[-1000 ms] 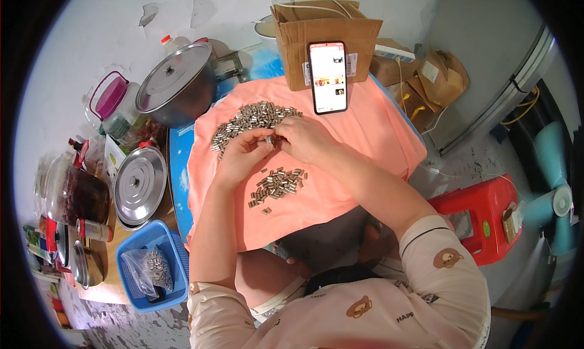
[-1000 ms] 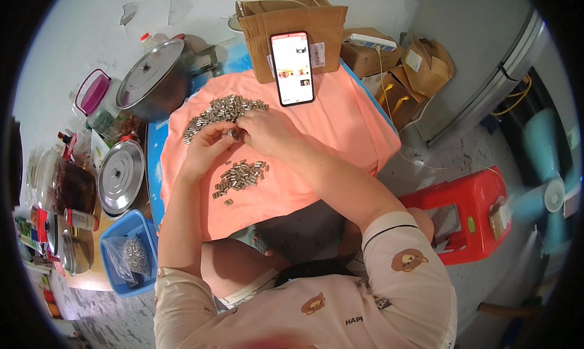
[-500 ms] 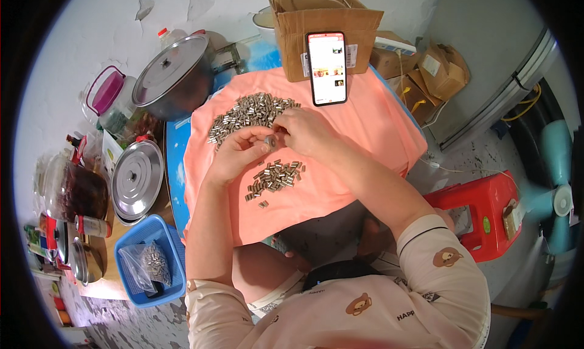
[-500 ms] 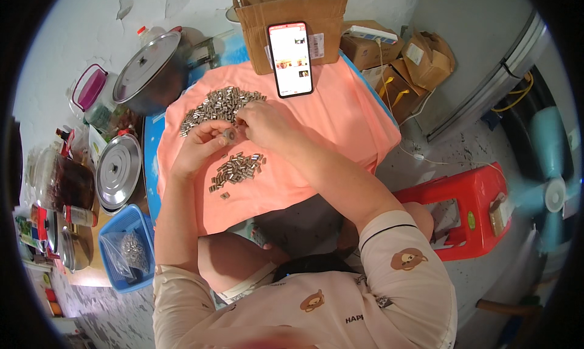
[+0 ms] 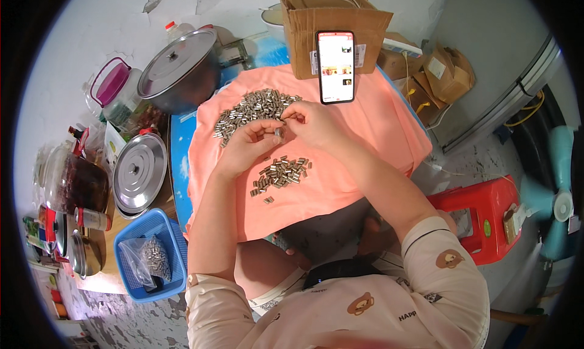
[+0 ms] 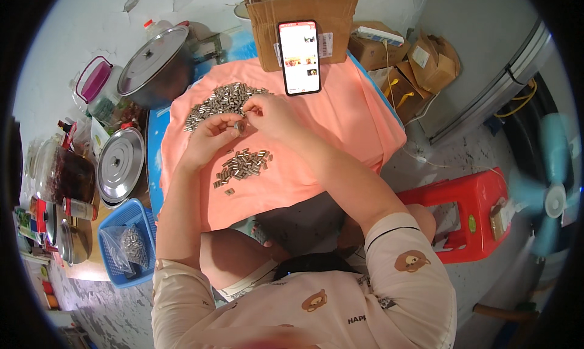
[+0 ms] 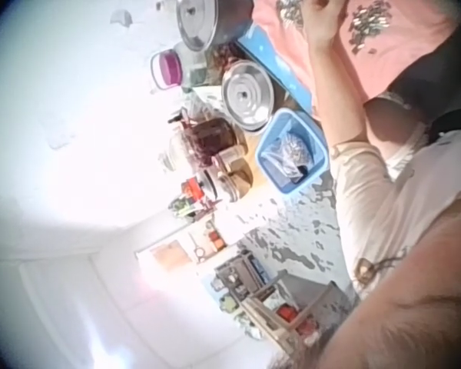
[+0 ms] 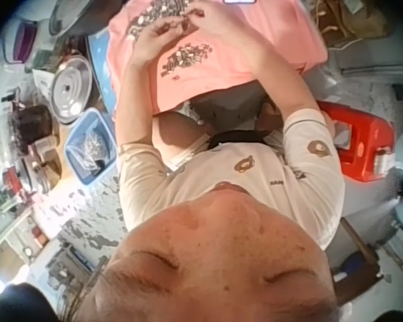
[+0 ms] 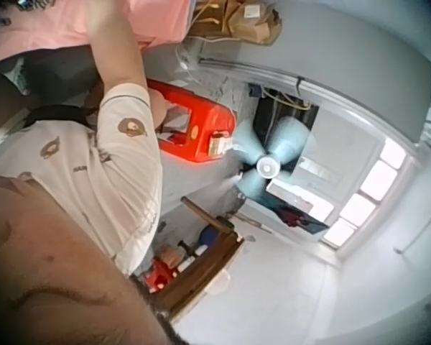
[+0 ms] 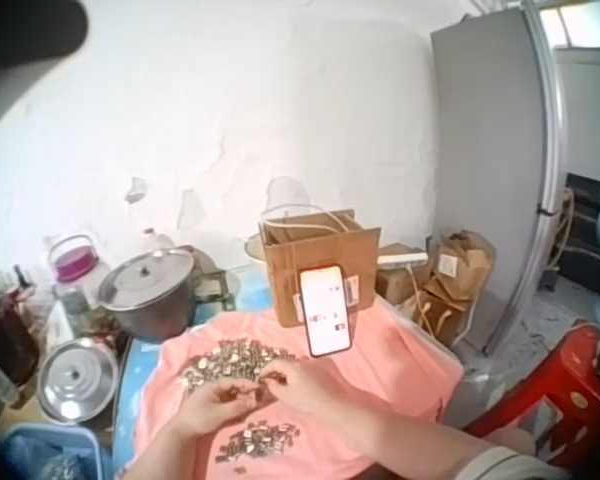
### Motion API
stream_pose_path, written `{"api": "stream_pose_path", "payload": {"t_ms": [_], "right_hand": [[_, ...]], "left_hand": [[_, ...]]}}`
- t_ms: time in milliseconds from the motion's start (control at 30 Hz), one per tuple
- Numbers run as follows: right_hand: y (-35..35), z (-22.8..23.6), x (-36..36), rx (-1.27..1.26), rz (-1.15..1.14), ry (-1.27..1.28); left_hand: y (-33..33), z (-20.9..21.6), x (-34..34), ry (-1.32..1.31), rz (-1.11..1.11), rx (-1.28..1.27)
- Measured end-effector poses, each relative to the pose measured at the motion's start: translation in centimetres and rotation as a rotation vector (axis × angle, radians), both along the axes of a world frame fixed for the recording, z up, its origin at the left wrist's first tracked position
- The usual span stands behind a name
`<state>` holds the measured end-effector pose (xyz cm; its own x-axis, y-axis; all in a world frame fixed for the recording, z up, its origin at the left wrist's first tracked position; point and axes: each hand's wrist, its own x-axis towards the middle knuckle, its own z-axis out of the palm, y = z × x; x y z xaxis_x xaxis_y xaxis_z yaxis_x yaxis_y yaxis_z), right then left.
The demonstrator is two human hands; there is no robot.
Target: Sorting small metal bushings on a pink cloth on a table.
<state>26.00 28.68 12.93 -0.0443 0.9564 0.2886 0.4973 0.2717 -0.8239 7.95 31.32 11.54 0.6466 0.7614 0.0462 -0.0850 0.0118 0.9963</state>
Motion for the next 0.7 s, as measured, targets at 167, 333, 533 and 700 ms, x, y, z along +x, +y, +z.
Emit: {"api": "stream_pose_path", "payload": {"t_ms": [167, 333, 533, 700], "right_hand": [[0.5, -1.9, 0.9, -0.046, 0.229, 0.395], [-0.8, -0.7, 0.3, -0.076, 0.309, 0.314], [-0.9, -0.8, 0.2, -0.032, 0.237, 0.322], [-0.8, -1.5, 0.0, 0.274, 0.134, 0.094]], "left_hand": [[0.4, -0.4, 0.5, -0.129, 0.021, 0.029], [0.5, -0.6, 0.1, -0.199, 0.053, -0.046], [0.5, -0.5, 0.2, -0.182, 0.051, -0.064], [0.6, -0.8, 0.5, -0.205, 0.049, -0.037]]}}
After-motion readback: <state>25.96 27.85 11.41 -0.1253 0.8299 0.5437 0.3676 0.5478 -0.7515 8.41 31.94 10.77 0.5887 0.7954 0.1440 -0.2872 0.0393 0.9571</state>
